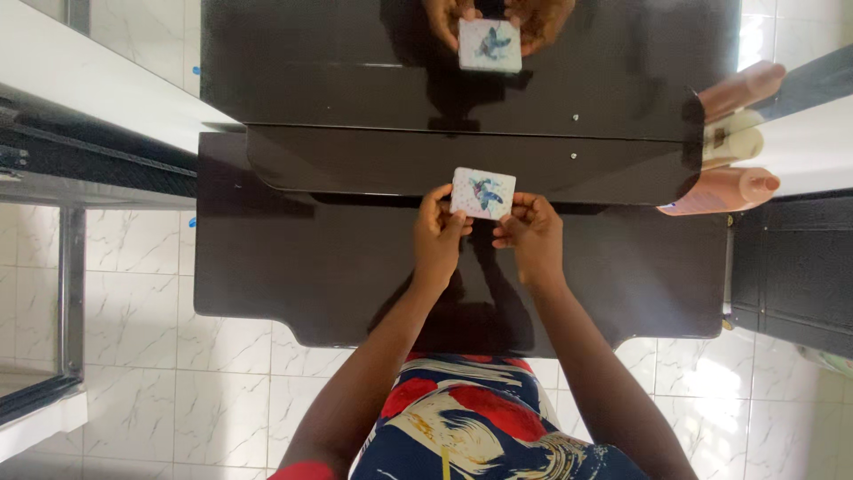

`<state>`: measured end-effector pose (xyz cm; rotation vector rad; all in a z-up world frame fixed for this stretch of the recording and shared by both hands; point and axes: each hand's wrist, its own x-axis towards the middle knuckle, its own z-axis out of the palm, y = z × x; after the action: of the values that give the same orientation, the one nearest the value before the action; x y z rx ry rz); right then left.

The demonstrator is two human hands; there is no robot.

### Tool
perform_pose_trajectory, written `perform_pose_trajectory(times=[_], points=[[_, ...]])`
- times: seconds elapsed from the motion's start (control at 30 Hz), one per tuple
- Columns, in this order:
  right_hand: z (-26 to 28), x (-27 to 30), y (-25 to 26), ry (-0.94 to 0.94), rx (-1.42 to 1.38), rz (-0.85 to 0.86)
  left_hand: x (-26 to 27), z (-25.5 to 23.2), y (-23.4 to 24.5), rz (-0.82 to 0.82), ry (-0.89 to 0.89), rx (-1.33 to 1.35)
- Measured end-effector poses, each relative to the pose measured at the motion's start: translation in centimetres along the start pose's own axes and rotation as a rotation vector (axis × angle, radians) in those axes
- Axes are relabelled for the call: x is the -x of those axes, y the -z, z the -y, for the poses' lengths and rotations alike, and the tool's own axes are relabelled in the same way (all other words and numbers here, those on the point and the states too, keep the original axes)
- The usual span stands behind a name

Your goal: The person unzips a backpack, removes a card and a pair of sandals, and then removes smaller items from a front pocket.

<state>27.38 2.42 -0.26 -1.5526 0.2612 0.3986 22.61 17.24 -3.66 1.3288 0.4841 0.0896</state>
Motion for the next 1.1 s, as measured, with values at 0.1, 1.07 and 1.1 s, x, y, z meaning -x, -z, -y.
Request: perform_pose_trajectory(times=[0.1, 1.07, 1.1], points=[[-0.2, -0.8, 0.0, 0.0, 0.03, -0.025, -0.8, 0.2, 0.1, 0.009, -0.109, -0.127], [1.3, -6.7, -1.1, 0.348, 0.801, -0.211, -8.3, 0.0, -0.6, 0.044, -0.273, -0.79], [1.2, -6.9, -1.1, 0.326, 0.845, -0.211, -8.4, 0.1, -0.6, 0.045, -0.273, -0.79]])
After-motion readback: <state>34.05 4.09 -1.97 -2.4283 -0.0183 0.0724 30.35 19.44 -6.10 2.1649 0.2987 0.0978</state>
